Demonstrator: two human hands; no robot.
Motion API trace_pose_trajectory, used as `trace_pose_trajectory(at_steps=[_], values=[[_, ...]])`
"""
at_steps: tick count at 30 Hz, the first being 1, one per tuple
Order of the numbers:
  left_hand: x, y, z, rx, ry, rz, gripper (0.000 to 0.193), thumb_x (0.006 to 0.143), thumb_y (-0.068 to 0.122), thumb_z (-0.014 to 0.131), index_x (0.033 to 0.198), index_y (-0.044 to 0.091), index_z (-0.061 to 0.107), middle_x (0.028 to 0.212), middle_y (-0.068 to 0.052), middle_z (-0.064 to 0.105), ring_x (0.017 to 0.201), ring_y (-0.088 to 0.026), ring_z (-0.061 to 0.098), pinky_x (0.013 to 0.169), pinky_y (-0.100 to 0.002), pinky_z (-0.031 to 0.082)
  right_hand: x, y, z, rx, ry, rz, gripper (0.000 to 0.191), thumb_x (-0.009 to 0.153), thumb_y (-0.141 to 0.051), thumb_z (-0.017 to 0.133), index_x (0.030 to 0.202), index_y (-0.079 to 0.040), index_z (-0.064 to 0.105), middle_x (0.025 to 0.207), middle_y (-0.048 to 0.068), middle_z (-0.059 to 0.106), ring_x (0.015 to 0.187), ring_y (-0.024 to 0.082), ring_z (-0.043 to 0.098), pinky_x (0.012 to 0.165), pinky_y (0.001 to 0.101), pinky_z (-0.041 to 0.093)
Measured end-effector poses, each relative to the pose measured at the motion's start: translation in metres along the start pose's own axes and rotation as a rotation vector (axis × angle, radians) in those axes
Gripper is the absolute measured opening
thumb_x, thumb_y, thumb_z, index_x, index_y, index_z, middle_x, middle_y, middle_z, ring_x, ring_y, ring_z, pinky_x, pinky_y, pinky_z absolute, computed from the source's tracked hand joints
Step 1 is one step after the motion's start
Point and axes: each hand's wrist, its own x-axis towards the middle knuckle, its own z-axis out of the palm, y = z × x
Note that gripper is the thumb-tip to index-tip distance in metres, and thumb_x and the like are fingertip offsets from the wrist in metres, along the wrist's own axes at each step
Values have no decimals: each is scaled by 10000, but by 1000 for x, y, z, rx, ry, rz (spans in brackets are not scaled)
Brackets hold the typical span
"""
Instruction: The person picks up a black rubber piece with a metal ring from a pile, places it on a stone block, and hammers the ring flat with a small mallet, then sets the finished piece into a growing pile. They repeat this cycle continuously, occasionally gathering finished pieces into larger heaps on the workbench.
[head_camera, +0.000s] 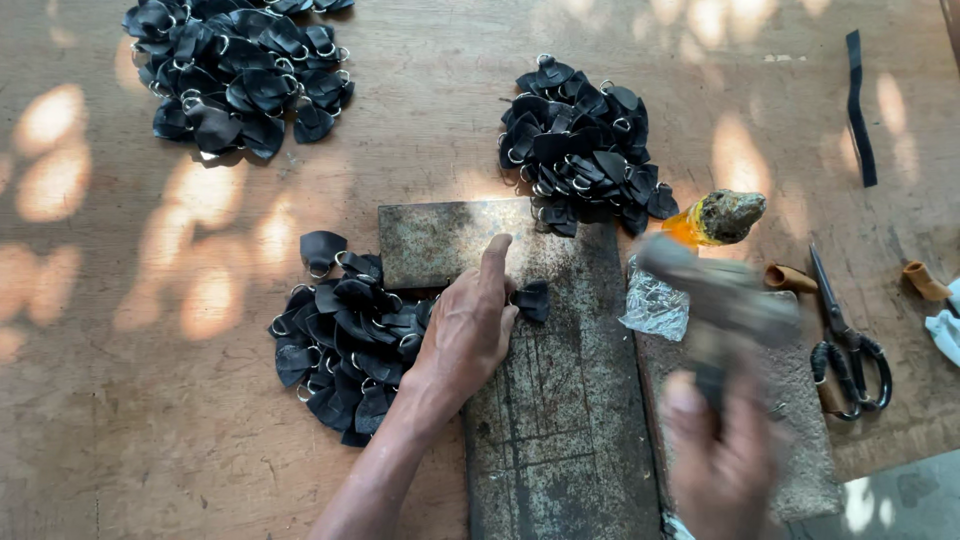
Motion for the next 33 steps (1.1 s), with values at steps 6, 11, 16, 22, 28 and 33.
trace_pose_trajectory(at_steps=[6,11,16,22,28,33], values=[[1,-1,-1,-62,-5,-29,768,831,-3,759,1460,-12,318,937,-190,695,867,-361,703,776,-479,562,19,31,18,-218,-312,40,549,991,-240,527,1532,-185,450,699,22,691,437,103,539,343,292,493],[0,-2,0,-53,22,-42,701,838,9,766,1405,-21,355,966,-202,701,888,-363,711,769,-469,574,-10,4,-10,-175,67,-119,502,1037,-238,536,1524,-148,457,778,40,669,548,71,596,442,271,487],[3,-2,3,-40,-11,-54,637,848,11,755,1353,-21,367,950,-193,691,864,-347,711,761,-461,581,4,9,25,-431,-403,293,573,1074,-227,540,1616,-217,357,760,103,675,478,179,580,421,331,524],[-1,7,-2,6,-6,-6,585,828,-26,736,1305,-24,398,847,-195,636,771,-370,663,680,-497,537,8,24,21,-218,-327,132,619,956,-251,556,1545,-169,386,690,101,716,488,195,645,446,376,486],[43,24,-12,203,55,18,492,919,45,654,1363,-16,450,926,-186,627,798,-294,650,665,-405,570,0,21,19,-250,-284,341,625,943,-270,580,1556,-266,457,654,98,709,512,165,682,517,387,512],[49,25,-59,389,-55,-20,216,973,86,676,1161,-5,620,916,-116,648,844,-230,637,825,-378,584,-4,35,28,-154,-293,334,564,959,-242,612,1507,-230,481,703,110,677,557,182,666,541,390,528]])
